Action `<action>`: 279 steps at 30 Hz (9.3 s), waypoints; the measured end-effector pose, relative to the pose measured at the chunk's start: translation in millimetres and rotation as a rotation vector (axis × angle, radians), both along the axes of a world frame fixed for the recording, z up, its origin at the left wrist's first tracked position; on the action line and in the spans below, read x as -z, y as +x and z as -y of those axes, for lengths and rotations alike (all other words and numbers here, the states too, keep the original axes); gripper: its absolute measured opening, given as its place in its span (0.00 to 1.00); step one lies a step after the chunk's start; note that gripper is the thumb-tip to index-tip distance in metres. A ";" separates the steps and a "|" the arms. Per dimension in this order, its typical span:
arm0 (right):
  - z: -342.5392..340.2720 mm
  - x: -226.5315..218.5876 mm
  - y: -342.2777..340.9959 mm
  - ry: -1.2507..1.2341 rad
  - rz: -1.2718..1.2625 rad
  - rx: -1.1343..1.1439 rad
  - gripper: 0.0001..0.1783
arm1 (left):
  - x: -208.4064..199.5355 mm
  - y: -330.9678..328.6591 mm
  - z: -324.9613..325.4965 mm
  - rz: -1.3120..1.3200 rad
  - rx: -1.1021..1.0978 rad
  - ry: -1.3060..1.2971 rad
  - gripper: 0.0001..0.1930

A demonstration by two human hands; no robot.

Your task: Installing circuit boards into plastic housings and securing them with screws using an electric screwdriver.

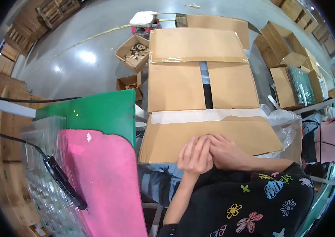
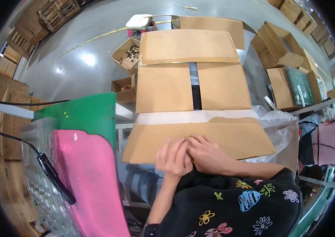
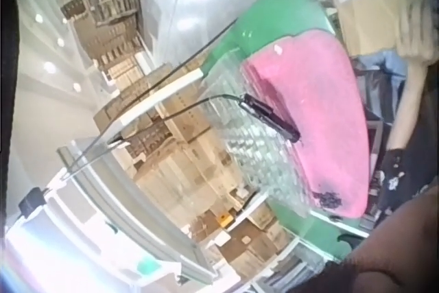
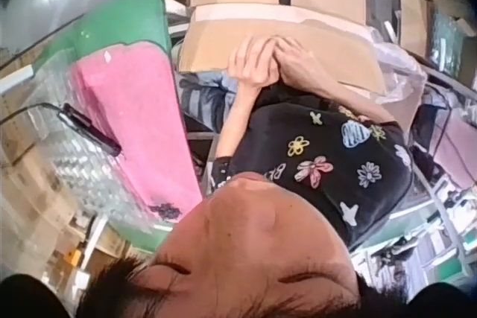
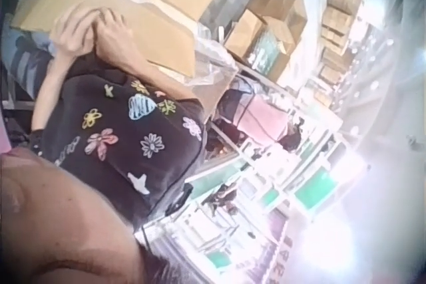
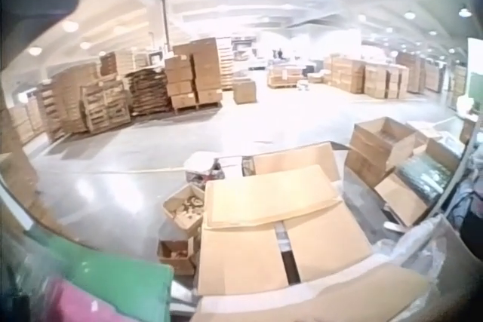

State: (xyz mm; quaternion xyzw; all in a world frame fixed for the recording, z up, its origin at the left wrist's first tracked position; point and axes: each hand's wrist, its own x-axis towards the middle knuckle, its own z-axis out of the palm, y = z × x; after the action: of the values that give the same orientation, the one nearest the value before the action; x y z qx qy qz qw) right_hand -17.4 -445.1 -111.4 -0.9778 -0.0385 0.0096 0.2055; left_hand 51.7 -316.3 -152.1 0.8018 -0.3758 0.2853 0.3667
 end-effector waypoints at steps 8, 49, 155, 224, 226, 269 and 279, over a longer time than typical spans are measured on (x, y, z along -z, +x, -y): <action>-15.2 52.2 -21.8 0.001 0.129 -0.081 0.25 | 39.3 -20.8 -21.0 0.022 -0.046 0.100 0.16; 25.6 253.4 74.1 -0.260 0.167 0.296 0.50 | 124.9 69.2 -128.8 -1.357 -0.143 -0.881 0.06; 170.8 48.2 205.3 -0.098 0.403 0.545 0.11 | 181.8 57.5 -144.7 -1.118 -0.249 -0.603 0.11; -522.3 -168.5 250.2 -0.064 0.604 -1.263 0.23 | -127.1 -66.4 -379.2 -0.322 -0.842 0.353 0.10; -584.6 -154.8 272.1 -0.131 0.545 -1.206 0.25 | -127.4 -72.1 -387.7 -0.278 -0.917 0.340 0.10; -315.4 -169.8 208.0 0.460 0.320 -1.543 0.33 | -155.1 -70.7 -372.7 -0.153 -0.824 -0.129 0.37; -280.9 -125.8 211.4 0.563 0.200 -1.370 0.30 | -153.8 -69.4 -364.1 -0.494 -0.645 -0.162 0.33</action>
State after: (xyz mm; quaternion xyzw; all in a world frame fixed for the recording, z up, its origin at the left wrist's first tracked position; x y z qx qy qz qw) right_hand 194.0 -164.1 14.4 -0.6415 -0.6587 0.0361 0.3916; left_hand -17.8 47.8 1.7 0.8913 0.0179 0.2133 0.3997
